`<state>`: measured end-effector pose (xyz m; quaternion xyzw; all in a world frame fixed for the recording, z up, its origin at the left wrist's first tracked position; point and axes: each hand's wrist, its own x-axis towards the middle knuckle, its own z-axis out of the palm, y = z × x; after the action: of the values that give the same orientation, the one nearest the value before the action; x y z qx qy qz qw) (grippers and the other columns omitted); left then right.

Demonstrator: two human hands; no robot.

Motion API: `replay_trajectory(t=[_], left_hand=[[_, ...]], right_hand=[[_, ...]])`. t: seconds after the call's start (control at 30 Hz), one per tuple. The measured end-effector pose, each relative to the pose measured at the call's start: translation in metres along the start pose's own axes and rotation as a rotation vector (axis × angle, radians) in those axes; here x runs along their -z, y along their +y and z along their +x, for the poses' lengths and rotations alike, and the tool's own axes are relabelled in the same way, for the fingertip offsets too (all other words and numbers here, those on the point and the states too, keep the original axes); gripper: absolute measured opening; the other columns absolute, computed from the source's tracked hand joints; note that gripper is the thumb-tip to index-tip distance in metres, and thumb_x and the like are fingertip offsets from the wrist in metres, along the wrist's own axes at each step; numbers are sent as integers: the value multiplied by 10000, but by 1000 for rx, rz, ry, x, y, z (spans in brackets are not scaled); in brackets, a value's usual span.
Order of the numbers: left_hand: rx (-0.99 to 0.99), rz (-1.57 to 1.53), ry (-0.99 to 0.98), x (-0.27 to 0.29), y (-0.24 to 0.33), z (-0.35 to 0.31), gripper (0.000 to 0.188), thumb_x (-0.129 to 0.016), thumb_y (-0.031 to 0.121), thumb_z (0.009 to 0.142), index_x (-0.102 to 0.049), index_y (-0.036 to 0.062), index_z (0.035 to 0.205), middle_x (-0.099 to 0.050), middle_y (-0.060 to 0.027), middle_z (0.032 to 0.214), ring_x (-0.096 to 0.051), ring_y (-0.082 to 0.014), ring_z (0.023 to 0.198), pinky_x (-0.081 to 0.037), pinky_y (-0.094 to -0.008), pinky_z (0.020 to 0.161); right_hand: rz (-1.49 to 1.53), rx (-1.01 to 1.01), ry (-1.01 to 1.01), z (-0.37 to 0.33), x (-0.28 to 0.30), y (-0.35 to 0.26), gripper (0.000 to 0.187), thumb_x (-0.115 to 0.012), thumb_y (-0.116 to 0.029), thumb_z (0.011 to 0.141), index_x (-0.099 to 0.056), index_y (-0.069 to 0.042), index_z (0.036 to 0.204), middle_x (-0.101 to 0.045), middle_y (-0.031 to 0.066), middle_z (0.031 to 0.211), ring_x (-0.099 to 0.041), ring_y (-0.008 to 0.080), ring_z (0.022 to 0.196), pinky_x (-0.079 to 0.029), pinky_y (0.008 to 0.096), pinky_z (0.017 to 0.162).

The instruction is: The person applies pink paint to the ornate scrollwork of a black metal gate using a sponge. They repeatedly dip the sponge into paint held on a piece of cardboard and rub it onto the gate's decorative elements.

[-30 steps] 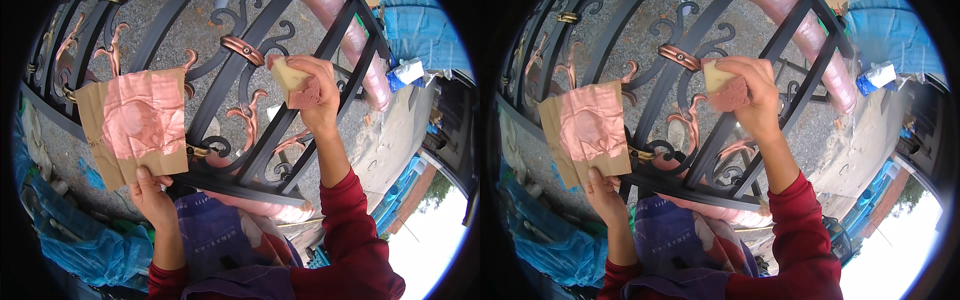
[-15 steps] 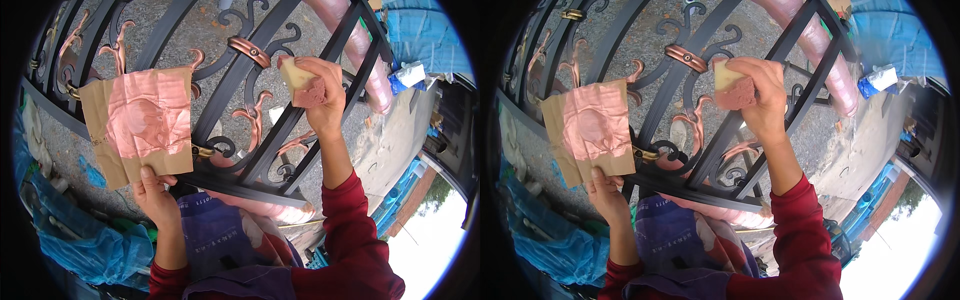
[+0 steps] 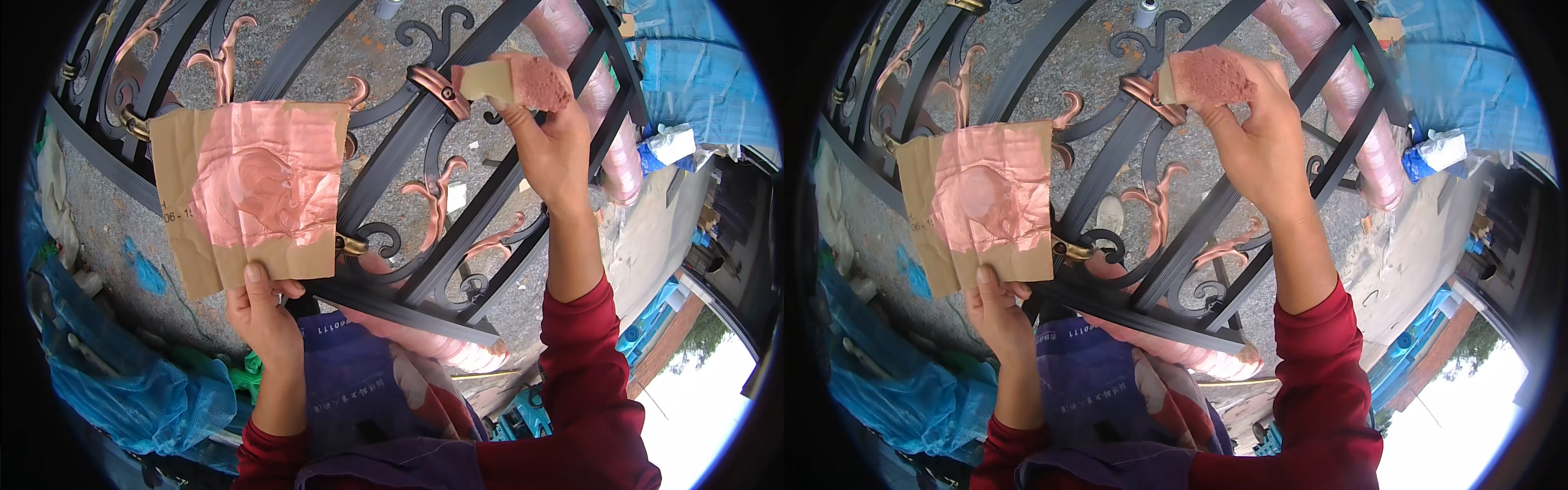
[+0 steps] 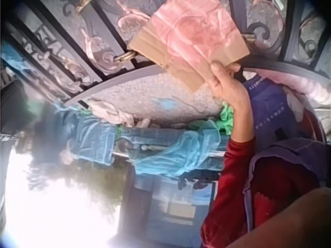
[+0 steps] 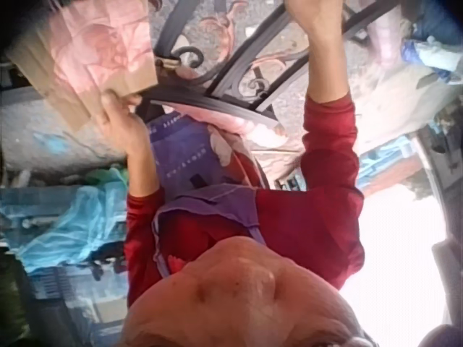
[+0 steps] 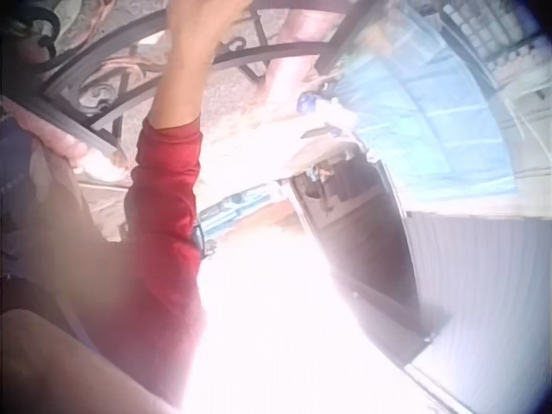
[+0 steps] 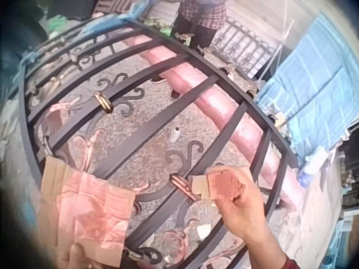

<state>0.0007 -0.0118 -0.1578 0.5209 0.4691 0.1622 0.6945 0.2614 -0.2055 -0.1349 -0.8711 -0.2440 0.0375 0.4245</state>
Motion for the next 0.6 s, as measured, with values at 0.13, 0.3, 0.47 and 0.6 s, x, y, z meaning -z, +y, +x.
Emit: replay_trajectory(t=[0.13,0.3,0.47,0.6], left_hand=[[13,-14,-4,2,0,0,305,-540,287,1008,-567,-10,1076,-651,-90,811,-584,-122,607,-470,-230,563],[14,-74,-8,3,1,-1,294,-553,262,1004,-576,-25,1064,-660,-117,851,-600,-136,602,-490,-248,560],[27,-80,-18,0,5,1,299,-549,265,1006,-575,-25,1070,-661,-112,830,-603,-136,608,-488,-249,564],[34,-93,-35,4,5,1,301,-541,267,1009,-576,-24,1074,-657,-104,806,-602,-133,612,-485,-246,576]], right_hand=[[-165,314,-210,42,-16,-15,330,-671,-26,777,-653,-79,1102,-651,108,932,-551,329,925,-443,412,852],[-365,334,-284,50,2,-24,329,-669,-13,795,-647,-72,1118,-651,111,986,-560,320,950,-442,390,865],[-346,361,-356,55,-5,-24,325,-671,-36,821,-638,-64,1143,-652,110,1025,-568,313,958,-448,388,873],[-192,181,-268,44,3,-20,314,-671,-30,809,-645,-66,1120,-662,113,1029,-563,330,960,-444,403,891]])
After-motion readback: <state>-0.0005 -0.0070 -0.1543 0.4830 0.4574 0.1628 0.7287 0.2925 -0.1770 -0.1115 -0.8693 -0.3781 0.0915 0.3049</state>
